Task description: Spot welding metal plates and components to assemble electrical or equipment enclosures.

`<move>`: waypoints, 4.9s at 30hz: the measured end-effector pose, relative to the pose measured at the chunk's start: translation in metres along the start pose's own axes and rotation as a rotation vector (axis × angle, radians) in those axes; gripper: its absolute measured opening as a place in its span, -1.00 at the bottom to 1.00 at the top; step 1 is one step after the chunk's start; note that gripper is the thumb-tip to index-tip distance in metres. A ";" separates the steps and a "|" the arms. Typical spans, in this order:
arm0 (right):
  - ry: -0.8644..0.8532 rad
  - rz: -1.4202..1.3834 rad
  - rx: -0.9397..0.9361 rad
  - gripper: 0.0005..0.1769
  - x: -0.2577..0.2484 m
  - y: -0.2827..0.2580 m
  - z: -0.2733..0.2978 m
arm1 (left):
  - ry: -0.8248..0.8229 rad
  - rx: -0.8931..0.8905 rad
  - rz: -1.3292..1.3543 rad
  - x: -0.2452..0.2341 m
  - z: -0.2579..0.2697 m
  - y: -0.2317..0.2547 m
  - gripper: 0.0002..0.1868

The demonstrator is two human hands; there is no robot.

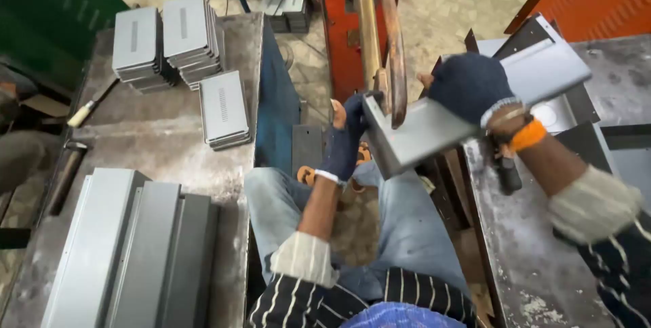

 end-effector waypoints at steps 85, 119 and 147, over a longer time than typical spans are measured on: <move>0.123 -1.556 0.111 -0.17 0.074 -0.042 0.063 | -0.052 0.252 -1.805 0.039 -0.039 0.147 -0.51; 0.070 -1.359 0.204 -0.24 0.074 -0.032 0.059 | 0.010 0.280 -1.791 0.037 -0.029 0.146 -0.54; 0.132 -1.807 0.225 -0.64 0.062 -0.029 0.035 | 0.009 0.275 -1.784 0.042 -0.080 0.140 -0.62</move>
Point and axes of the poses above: each hand's wrist, its own z-axis away from the middle knuckle, its own x-axis out of the palm, y = z × x, the point moved 10 cm from there along -z, towards the middle knuckle, and after that the axes turned 3 degrees about -z, right-handed, at the moved point
